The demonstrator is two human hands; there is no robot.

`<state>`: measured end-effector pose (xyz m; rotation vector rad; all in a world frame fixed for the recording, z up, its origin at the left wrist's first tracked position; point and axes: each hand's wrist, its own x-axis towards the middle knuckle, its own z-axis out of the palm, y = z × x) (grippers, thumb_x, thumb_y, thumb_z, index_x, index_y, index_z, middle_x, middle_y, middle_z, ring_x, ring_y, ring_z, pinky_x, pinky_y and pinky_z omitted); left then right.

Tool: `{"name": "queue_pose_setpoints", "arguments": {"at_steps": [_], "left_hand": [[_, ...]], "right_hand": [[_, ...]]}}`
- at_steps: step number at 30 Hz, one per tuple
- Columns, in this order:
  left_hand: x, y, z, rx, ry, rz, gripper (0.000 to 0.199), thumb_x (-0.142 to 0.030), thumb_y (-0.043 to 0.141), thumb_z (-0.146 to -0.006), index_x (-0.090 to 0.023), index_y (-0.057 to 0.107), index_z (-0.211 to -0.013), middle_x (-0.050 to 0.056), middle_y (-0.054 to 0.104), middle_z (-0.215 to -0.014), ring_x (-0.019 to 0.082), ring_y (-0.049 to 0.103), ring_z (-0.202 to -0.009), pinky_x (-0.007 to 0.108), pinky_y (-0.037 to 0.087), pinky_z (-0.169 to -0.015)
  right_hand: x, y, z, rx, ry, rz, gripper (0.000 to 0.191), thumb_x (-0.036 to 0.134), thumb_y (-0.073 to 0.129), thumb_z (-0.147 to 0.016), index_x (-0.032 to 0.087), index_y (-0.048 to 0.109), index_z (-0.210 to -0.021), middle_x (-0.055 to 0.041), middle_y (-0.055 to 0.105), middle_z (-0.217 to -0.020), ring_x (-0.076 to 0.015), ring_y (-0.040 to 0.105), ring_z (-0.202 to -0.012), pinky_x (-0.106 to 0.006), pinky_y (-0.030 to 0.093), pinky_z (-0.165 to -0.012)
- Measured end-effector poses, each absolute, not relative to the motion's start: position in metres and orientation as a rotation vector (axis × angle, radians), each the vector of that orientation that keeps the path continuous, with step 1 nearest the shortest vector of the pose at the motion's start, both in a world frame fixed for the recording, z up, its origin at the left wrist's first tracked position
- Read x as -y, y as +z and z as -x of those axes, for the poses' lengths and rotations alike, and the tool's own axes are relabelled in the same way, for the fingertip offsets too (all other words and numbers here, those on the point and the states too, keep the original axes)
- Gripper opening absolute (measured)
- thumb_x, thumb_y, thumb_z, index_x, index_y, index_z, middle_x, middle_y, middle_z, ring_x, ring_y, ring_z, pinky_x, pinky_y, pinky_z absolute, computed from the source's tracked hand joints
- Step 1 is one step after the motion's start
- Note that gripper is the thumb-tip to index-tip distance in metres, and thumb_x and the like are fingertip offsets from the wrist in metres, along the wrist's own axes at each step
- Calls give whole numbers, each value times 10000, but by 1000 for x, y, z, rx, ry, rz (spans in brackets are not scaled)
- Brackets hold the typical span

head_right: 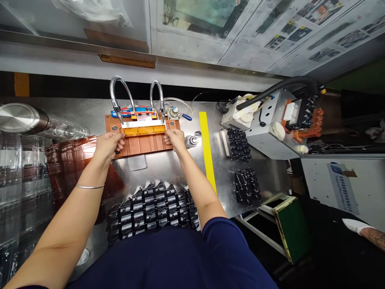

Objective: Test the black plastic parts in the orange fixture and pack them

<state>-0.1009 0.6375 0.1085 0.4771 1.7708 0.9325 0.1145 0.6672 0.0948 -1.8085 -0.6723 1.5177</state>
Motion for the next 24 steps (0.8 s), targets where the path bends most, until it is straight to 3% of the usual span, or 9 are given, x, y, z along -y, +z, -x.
{"name": "queue_pose_setpoints", "arguments": {"at_steps": [6, 10, 13, 16, 20, 24], "left_hand": [[-639, 110, 104, -1778, 887, -441, 198, -150, 622, -678, -160, 489, -531, -42, 505, -388, 55, 416, -301, 133, 273, -284], [-639, 111, 112, -1670, 844, -359, 150, -122, 656, -698, -129, 543, -600, -4, 591, -474, 60, 502, -357, 125, 392, -336], [-636, 112, 118, -1595, 857, -356, 106, -104, 676, -709, -113, 583, -659, 15, 629, -532, 67, 559, -420, 138, 478, -417], [-625, 115, 121, -1517, 910, -405, 53, -120, 665, -749, -109, 614, -739, 34, 666, -607, 86, 611, -493, 169, 524, -493], [-602, 121, 123, -1543, 981, -424, 78, -155, 590, -816, -112, 606, -752, 32, 657, -604, 86, 588, -458, 177, 497, -465], [-573, 124, 124, -1583, 972, -507, 98, -215, 629, -775, -121, 613, -755, 33, 666, -642, 86, 578, -471, 187, 484, -473]], "right_hand": [[-674, 93, -115, 645, 1585, 1846, 242, 175, 665, -746, 173, 487, -582, 46, 575, -438, -60, 482, -328, -150, 404, -327], [-648, 101, -147, 732, 1615, 1817, 268, 312, 761, -697, 160, 548, -641, 14, 627, -526, -76, 546, -408, -166, 447, -382], [-582, 109, -193, 952, 1418, 1814, 348, 447, 776, -633, 164, 598, -733, 6, 653, -613, -107, 601, -528, -208, 495, -490], [-486, 107, -232, 1093, 1206, 1948, 447, 495, 796, -539, 164, 634, -793, -45, 701, -750, -177, 654, -705, -318, 541, -668], [-372, 91, -252, 1145, 1454, 1980, 650, 485, 842, -447, 176, 657, -987, -107, 714, -1024, -260, 666, -926, -419, 529, -827], [-346, 91, -261, 1012, 1496, 2013, 578, 597, 749, -570, 126, 681, -897, -138, 733, -898, -293, 681, -878, -448, 529, -834]]}}
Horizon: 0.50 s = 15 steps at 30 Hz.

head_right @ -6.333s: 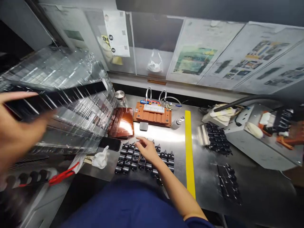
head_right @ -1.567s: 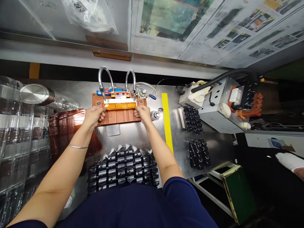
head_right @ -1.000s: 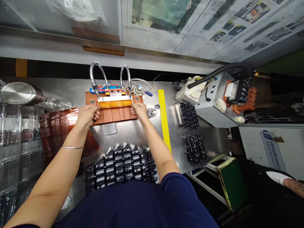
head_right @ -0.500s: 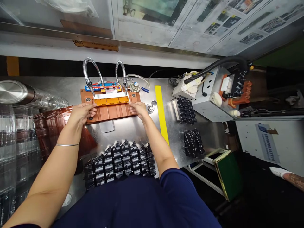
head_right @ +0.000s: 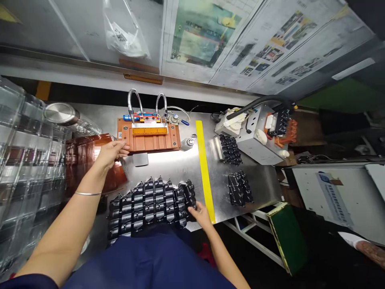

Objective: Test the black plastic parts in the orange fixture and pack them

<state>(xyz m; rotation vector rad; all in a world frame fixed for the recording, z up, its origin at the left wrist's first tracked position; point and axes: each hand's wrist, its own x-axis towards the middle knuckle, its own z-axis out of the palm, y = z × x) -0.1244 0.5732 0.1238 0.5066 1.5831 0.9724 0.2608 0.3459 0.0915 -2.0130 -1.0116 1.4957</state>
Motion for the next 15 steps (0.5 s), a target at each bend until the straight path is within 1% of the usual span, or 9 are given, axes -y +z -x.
{"name": "queue_pose_setpoints", "arguments": {"at_steps": [2, 4, 6, 7, 9, 10, 12, 15], "left_hand": [[-558, 124, 123, -1627, 988, -602, 148, -272, 625, -770, -125, 622, -782, 41, 674, -676, 99, 586, -506, 205, 490, -497], [-545, 125, 118, -1707, 1042, -775, 224, -343, 590, -794, -131, 638, -850, 64, 694, -764, 130, 623, -608, 239, 514, -563], [-534, 128, 108, -1817, 1134, -1058, 298, -399, 535, -838, -144, 651, -941, 89, 703, -889, 172, 648, -777, 304, 539, -694], [-530, 129, 101, -1851, 1188, -1241, 321, -410, 507, -861, -151, 652, -984, 99, 701, -950, 192, 644, -868, 342, 535, -773], [-526, 128, 88, -1814, 1247, -1650, 338, -402, 478, -895, -154, 644, -1054, 118, 688, -1049, 224, 617, -1011, 408, 493, -907], [-527, 126, 83, -1754, 1235, -1839, 338, -394, 483, -901, -151, 638, -1077, 128, 681, -1087, 237, 603, -1060, 433, 469, -953], [-534, 116, 76, -1645, 1118, -2120, 335, -377, 516, -896, -149, 627, -1114, 149, 658, -1166, 266, 574, -1140, 480, 423, -1016], [-555, 92, 76, -1655, 861, -2273, 290, -309, 521, -897, -159, 633, -1120, 164, 634, -1223, 297, 540, -1209, 534, 384, -1049]], "right_hand": [[-370, 104, -262, 1090, 1297, 2056, 562, 599, 694, -633, 118, 688, -925, -150, 732, -906, -303, 685, -861, -449, 537, -810], [-412, 120, -253, 1365, 1040, 2041, 486, 511, 657, -713, 131, 686, -1015, -147, 725, -985, -297, 682, -896, -441, 536, -820], [-462, 131, -231, 1751, 789, 1872, 414, 379, 615, -785, 156, 656, -1131, -125, 706, -1082, -271, 663, -983, -427, 515, -890], [-487, 134, -215, 1928, 681, 1731, 388, 318, 579, -816, 170, 639, -1169, -113, 684, -1149, -253, 637, -1060, -419, 487, -952], [-534, 131, -179, 2252, 542, 1429, 395, 238, 541, -844, 168, 607, -1227, -106, 617, -1278, -237, 545, -1220, -433, 394, -1071], [-553, 126, -161, 2366, 489, 1333, 394, 199, 520, -856, 164, 597, -1241, -104, 595, -1309, -232, 506, -1265, -451, 349, -1103], [-581, 112, -132, 2507, 407, 1248, 389, 151, 485, -874, 165, 590, -1248, -104, 573, -1337, -233, 466, -1302, -483, 305, -1122], [-600, 93, -112, 2594, 346, 1242, 373, 135, 439, -905, 164, 590, -1245, -112, 563, -1346, -243, 451, -1310, -502, 307, -1107]]}}
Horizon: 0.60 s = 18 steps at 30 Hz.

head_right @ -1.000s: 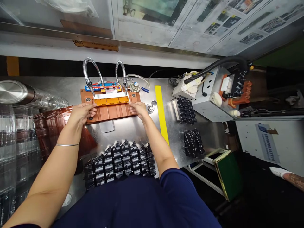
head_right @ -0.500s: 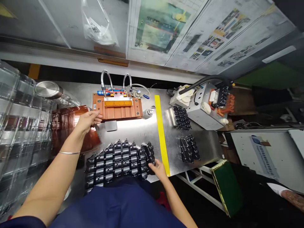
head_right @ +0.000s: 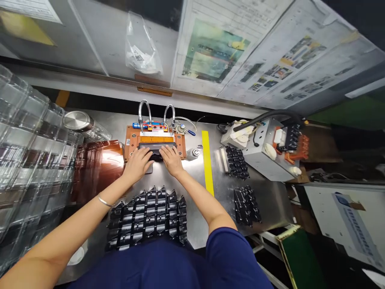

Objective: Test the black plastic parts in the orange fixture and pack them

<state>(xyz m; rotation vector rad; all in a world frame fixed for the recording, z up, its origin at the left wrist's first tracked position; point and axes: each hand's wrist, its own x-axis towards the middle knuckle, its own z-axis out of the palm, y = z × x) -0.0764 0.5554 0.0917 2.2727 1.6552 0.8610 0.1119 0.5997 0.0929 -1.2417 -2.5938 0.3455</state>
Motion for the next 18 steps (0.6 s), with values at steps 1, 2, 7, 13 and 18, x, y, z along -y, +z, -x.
{"name": "queue_pose_setpoints", "arguments": {"at_steps": [1, 2, 7, 13, 18], "left_hand": [[-564, 84, 79, -1667, 799, -2280, 277, -276, 503, -905, -162, 636, -1119, 165, 627, -1237, 298, 529, -1228, 536, 390, -1046], [-573, 76, 82, -1672, 760, -2275, 275, -248, 483, -911, -164, 637, -1122, 167, 619, -1254, 296, 515, -1249, 531, 400, -1042], [-604, 56, 91, -1671, 761, -2229, 310, -224, 441, -932, -157, 624, -1172, 187, 548, -1345, 299, 419, -1336, 541, 388, -1060], [-608, 47, 91, -1675, 787, -2270, 304, -227, 457, -934, -142, 624, -1173, 185, 560, -1329, 290, 435, -1318, 509, 366, -1091], [-607, 53, 93, -1643, 779, -2197, 320, -256, 459, -929, -170, 621, -1191, 163, 555, -1345, 280, 430, -1328, 513, 342, -1104]], "right_hand": [[-604, 90, -113, 2612, 343, 1233, 364, 149, 443, -911, 167, 591, -1243, -112, 559, -1350, -246, 444, -1313, -501, 311, -1103], [-608, 89, -116, 2627, 347, 1223, 352, 174, 458, -913, 170, 594, -1238, -111, 557, -1352, -249, 439, -1314, -496, 317, -1099], [-654, 108, -155, 2525, 245, 1663, 369, 244, 479, -919, 108, 577, -1247, -161, 564, -1313, -274, 466, -1245, -435, 386, -1036], [-724, 127, -185, 2599, 104, 2220, 365, 181, 420, -940, 116, 569, -1267, -186, 633, -1170, -307, 550, -1063, -394, 465, -824], [-749, 132, -192, 2639, 80, 2193, 396, 120, 344, -944, 163, 589, -1254, -164, 626, -1195, -295, 539, -1072, -391, 455, -834]]}}
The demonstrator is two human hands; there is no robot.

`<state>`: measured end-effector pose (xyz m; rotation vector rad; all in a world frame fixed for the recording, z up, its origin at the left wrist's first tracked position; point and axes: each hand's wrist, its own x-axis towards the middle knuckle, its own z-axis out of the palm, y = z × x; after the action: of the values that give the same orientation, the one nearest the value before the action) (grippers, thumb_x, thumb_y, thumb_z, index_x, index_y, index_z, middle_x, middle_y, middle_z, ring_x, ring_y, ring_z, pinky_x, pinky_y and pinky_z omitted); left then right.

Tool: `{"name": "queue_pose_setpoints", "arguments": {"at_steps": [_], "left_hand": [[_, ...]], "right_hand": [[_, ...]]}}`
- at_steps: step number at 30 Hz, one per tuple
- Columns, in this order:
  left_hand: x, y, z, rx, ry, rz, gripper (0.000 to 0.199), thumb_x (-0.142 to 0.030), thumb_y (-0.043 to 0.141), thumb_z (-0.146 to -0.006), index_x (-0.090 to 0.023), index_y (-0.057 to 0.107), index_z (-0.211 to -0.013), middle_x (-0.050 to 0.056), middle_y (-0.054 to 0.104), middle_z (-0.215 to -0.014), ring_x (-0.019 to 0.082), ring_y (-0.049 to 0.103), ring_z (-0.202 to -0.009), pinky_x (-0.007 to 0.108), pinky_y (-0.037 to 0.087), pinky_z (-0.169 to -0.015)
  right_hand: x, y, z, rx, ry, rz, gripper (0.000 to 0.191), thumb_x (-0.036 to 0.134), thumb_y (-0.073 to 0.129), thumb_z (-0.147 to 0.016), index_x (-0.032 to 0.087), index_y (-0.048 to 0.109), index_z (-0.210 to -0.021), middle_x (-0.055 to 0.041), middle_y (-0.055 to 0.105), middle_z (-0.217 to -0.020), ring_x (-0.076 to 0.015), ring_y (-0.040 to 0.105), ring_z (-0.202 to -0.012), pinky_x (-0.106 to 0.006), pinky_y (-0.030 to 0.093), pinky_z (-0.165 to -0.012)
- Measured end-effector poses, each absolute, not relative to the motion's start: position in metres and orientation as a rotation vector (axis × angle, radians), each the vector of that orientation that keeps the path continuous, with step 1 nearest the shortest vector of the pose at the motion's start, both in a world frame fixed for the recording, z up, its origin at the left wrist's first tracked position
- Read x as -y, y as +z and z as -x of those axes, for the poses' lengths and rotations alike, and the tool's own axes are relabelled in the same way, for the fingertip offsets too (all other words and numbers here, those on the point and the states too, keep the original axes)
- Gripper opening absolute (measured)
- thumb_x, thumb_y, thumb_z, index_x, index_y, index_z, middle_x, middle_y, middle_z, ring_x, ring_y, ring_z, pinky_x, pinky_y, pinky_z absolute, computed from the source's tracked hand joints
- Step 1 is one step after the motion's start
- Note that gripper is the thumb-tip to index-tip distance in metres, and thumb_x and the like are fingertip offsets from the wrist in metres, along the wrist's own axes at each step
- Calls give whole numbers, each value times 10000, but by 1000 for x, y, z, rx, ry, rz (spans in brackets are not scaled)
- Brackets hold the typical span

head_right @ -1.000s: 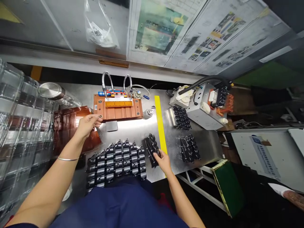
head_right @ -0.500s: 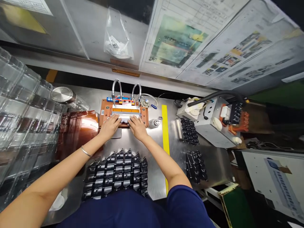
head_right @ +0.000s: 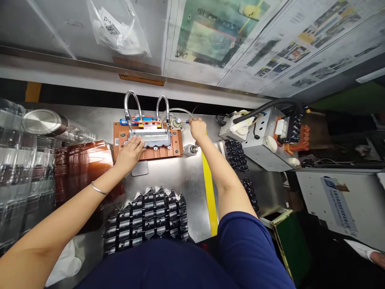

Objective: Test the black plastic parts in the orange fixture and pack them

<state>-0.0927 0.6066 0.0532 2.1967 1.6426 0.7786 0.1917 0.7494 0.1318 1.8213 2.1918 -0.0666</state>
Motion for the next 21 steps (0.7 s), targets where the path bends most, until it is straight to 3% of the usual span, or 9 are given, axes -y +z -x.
{"name": "queue_pose_setpoints", "arguments": {"at_steps": [5, 9, 13, 16, 21], "left_hand": [[-613, 69, 98, -1799, 795, -1954, 412, -397, 443, -916, -151, 605, -1203, 163, 560, -1343, 286, 454, -1311, 508, 300, -1121], [-621, 72, 96, -2134, 812, -1526, 535, -450, 566, -816, -108, 551, -1226, 242, 447, -1420, 376, 362, -1353, 601, 233, -1109], [-589, 80, 85, -2128, 790, -1365, 497, -366, 679, -713, -111, 552, -1121, 269, 542, -1291, 402, 461, -1264, 603, 345, -1034], [-525, 95, 78, -2062, 943, -1430, 506, -316, 672, -721, -168, 490, -1170, 159, 625, -1131, 298, 612, -1067, 476, 497, -904], [-430, 135, 76, -1698, 1328, -2145, 420, -66, 540, -748, -220, 527, -1138, 89, 620, -1018, 235, 612, -1022, 424, 522, -895]], "right_hand": [[-718, 131, -167, -2292, -199, -2053, 386, 207, 396, -947, 127, 541, -1296, -165, 574, -1289, -293, 530, -1131, -404, 450, -908], [-668, 113, -130, -2361, -907, -2144, 510, 270, 495, -899, 126, 425, -1383, -137, 622, -1226, -229, 623, -1017, -341, 493, -895], [-612, 102, -122, -2408, -1303, -2297, 667, 236, 562, -805, 174, 341, -1431, -135, 585, -1273, -235, 625, -1020, -375, 525, -871], [-568, 109, -140, -2537, -1504, -2232, 603, 199, 517, -787, 200, 414, -1381, -123, 558, -1280, -200, 610, -1019, -329, 552, -816], [-502, 135, -154, -2637, -1419, -2144, 407, 128, 449, -758, 179, 598, -1133, -104, 600, -1096, -186, 593, -997, -294, 551, -798]]}}
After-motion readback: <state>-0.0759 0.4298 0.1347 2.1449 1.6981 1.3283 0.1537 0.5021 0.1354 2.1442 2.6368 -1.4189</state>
